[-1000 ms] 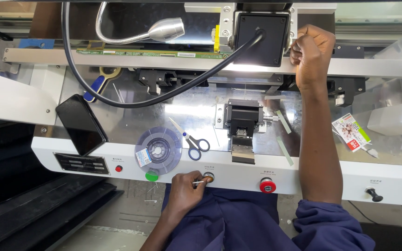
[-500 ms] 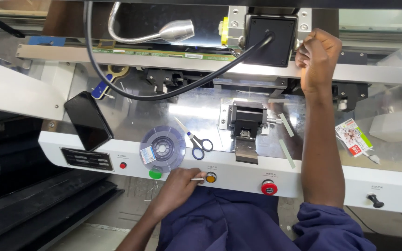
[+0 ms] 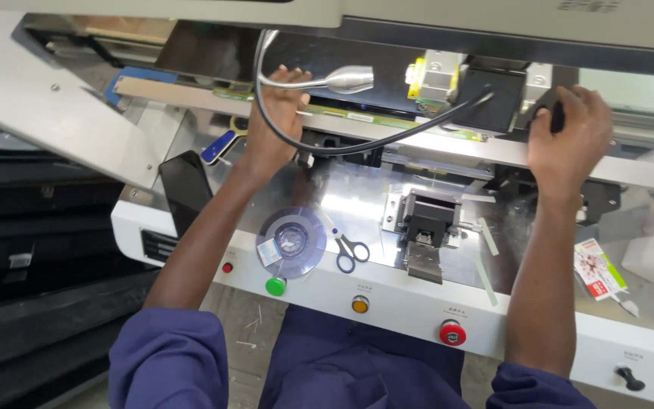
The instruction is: A person uses a cotton swab to clean an electronic component and adjusts an alignment tool on a specialized repair machine.
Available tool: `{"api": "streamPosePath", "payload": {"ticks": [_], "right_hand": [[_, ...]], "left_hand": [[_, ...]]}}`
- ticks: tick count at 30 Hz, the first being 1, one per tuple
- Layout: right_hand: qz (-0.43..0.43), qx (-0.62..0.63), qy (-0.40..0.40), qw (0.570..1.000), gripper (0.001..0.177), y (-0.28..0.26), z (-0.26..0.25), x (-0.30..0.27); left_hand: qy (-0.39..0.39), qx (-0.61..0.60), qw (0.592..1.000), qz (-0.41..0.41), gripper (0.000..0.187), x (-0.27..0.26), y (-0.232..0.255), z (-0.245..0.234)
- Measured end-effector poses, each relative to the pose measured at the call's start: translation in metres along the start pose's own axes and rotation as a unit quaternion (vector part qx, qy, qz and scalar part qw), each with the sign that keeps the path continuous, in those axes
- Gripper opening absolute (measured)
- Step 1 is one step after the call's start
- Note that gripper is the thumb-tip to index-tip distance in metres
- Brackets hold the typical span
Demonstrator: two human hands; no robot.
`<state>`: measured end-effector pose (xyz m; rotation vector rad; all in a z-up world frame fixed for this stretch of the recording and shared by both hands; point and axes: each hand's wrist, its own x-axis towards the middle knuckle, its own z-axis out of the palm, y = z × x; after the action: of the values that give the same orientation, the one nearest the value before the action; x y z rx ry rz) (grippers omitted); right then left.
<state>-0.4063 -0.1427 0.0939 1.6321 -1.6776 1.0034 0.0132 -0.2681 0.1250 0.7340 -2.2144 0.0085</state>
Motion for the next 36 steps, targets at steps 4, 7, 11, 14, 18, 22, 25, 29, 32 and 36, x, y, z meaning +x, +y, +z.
{"api": "streamPosePath", "payload": {"ticks": [4, 7, 11, 14, 18, 22, 25, 29, 32, 36], "right_hand": [[0.045, -0.018, -0.059, 0.997, 0.034, 0.005, 0.007, -0.002], [0.095, -0.002, -0.104, 0.990, 0.034, 0.007, 0.008, -0.006], [0.106, 0.008, -0.110, 0.988, 0.033, 0.007, 0.009, -0.006], [0.103, 0.010, -0.108, 0.989, 0.032, 0.007, 0.009, -0.006], [0.103, 0.025, -0.112, 0.988, 0.033, 0.005, 0.008, -0.005], [0.098, 0.027, -0.109, 0.989, 0.033, 0.006, 0.008, -0.005], [0.095, 0.029, -0.104, 0.990, 0.032, 0.006, 0.008, -0.005], [0.096, 0.032, -0.110, 0.989, 0.032, 0.006, 0.008, -0.005], [0.096, 0.034, -0.112, 0.988, 0.032, 0.007, 0.009, -0.006], [0.099, 0.035, -0.111, 0.988, 0.032, 0.006, 0.007, -0.004]], "left_hand": [[-0.049, 0.116, 0.991, -0.055, 0.042, 0.001, -0.059, 0.052], [-0.126, 0.101, 0.983, -0.091, 0.047, 0.008, -0.067, 0.067], [-0.196, 0.124, 0.963, -0.141, 0.050, 0.011, -0.071, 0.078], [-0.215, 0.131, 0.956, -0.151, 0.051, 0.015, -0.068, 0.076], [-0.226, 0.138, 0.952, -0.154, 0.052, 0.013, -0.069, 0.078], [-0.214, 0.152, 0.954, -0.142, 0.052, 0.010, -0.072, 0.081], [-0.214, 0.143, 0.956, -0.143, 0.052, 0.012, -0.071, 0.080], [-0.218, 0.143, 0.954, -0.148, 0.052, 0.012, -0.070, 0.079], [-0.213, 0.145, 0.955, -0.144, 0.052, 0.011, -0.071, 0.080], [-0.201, 0.147, 0.959, -0.136, 0.051, 0.009, -0.074, 0.083]]}}
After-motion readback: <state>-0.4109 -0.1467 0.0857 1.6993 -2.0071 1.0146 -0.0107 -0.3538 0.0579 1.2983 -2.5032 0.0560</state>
